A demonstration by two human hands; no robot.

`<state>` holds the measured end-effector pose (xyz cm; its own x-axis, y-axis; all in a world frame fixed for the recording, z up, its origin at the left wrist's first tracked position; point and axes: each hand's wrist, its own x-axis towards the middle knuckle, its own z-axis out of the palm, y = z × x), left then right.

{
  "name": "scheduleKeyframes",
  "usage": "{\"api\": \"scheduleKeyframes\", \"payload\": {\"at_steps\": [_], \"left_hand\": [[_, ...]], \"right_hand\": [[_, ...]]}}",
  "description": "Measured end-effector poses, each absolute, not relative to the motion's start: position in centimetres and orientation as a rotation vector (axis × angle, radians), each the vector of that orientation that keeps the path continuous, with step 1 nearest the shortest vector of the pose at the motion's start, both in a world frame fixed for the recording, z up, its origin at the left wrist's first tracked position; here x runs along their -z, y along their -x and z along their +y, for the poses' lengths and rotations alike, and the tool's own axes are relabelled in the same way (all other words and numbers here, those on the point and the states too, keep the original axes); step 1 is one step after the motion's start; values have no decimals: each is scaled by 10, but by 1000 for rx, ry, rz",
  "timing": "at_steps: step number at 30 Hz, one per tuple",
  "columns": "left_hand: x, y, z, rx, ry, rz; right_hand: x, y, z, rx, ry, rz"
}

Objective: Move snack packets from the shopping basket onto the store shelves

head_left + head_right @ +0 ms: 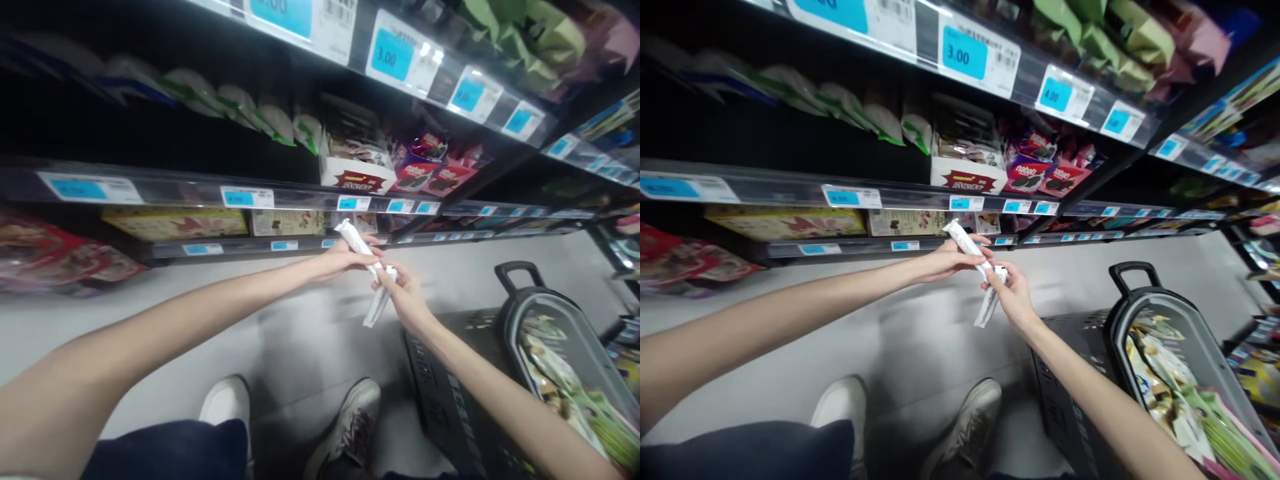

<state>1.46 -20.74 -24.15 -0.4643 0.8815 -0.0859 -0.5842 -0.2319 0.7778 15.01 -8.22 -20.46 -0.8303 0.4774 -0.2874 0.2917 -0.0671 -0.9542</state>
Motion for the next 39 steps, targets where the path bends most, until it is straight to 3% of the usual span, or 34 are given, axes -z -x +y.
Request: {"api": "scheduleKeyframes", "payload": {"at_steps": [5, 14, 22, 30, 39], "left_hand": [[253, -16, -205, -1797, -657, 1043], [252, -7, -195, -1477, -1154, 1794], [247, 0, -198, -1232, -1611, 2109], [247, 10, -203, -1766, -1260, 1863], [241, 2, -208, -1651, -1103, 1585]], "right_hand": [[221, -156, -73, -2260, 956, -1972], [214, -148, -59, -1971, 880, -2153], [204, -141, -57, -1807, 937, -1941], [203, -143, -47, -1743, 907, -1738], [193, -137, -41, -1508, 892, -1824]]}}
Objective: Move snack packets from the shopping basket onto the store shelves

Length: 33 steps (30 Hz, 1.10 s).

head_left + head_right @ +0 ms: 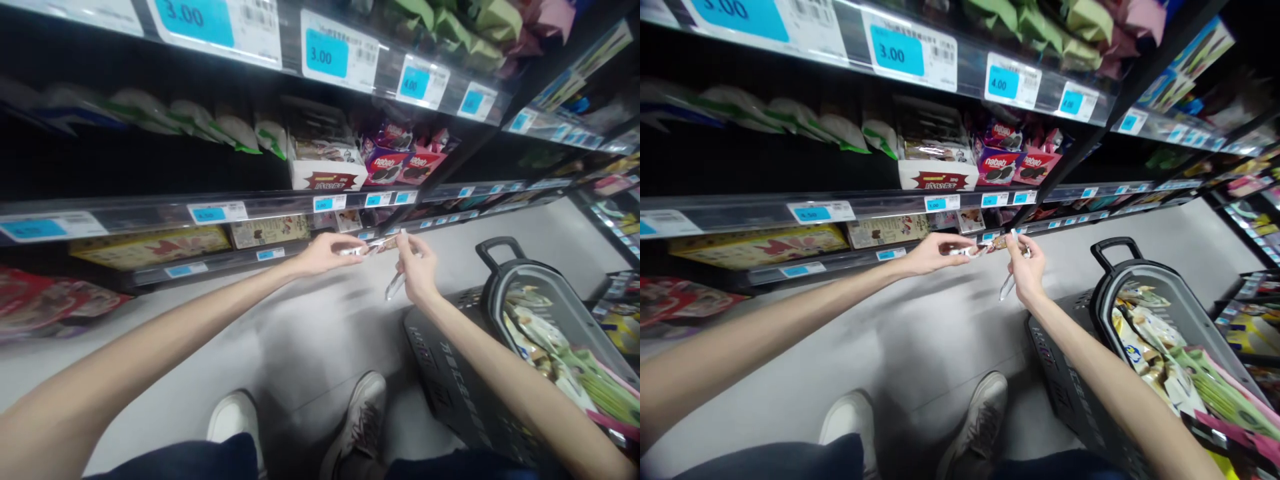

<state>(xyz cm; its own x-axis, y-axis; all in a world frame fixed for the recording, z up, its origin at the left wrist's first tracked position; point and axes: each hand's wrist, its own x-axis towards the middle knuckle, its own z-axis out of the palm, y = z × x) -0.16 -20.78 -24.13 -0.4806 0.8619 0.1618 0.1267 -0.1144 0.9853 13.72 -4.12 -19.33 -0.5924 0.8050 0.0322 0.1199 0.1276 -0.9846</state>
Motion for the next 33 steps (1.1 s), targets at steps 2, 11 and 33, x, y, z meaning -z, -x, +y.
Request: {"api": "scheduleKeyframes", "payload": {"at_steps": [2, 11, 33], "left_hand": [[241, -6, -204, -1602, -1033, 1412], [215, -22, -188, -1755, -782, 1331], [129, 54, -215, -1603, -1497, 2018]], "right_hand": [[192, -138, -45, -1461, 872, -1871], [178, -137, -54, -1520, 715, -1945], [158, -133, -30, -1734, 714, -1818]]}}
